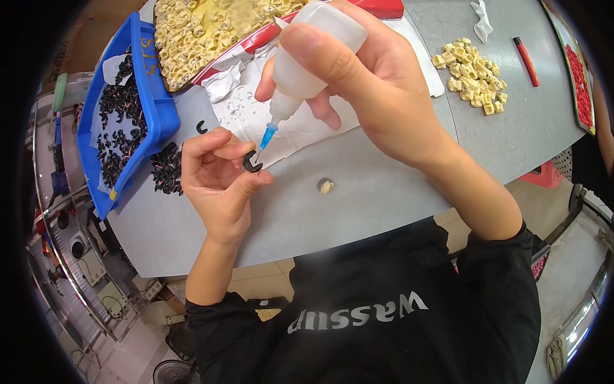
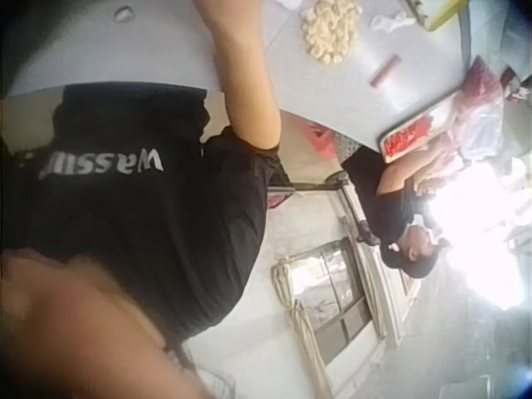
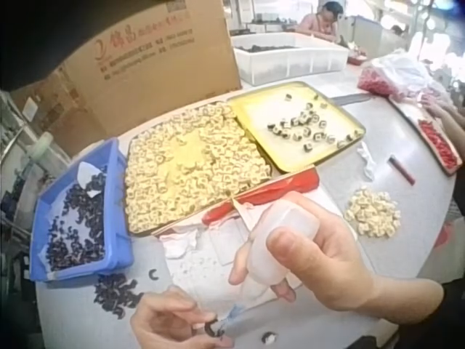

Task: Applying adhesive to small black components and attaching them to beige toy heads at a factory assembly table.

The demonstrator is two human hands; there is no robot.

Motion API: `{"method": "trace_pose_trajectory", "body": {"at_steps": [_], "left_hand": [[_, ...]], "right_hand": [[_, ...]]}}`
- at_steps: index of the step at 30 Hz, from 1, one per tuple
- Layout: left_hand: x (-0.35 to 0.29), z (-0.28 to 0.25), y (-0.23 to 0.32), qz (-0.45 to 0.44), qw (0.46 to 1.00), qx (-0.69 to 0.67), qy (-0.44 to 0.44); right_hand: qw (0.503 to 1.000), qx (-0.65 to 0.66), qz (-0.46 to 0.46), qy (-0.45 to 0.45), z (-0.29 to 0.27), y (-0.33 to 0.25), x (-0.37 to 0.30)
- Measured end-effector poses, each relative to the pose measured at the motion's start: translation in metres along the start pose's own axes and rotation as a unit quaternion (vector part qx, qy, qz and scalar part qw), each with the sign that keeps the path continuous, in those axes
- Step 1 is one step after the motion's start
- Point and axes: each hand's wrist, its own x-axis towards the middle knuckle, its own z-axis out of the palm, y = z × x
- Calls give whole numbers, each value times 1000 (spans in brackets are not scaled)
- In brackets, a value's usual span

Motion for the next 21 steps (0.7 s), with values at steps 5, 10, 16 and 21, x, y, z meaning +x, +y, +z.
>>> {"method": "trace_pose_trajectory", "body": {"at_steps": [5,10,16,21], "left_hand": [[-1,-1,-2,5,1000,14,-2],[0,2,1,-5,1000,10,2],[0,1,-1,3,1000,10,-11],[-1,1,1,-9,1000,0,2]], "right_hand": [[1000,-7,-6,-2,0,0,-1],[1000,-11,-13,3,0,2,-1],[1000,-7,-24,-13,-5,6,0],[989,-84,102,-65,-13,-40,7]]}}
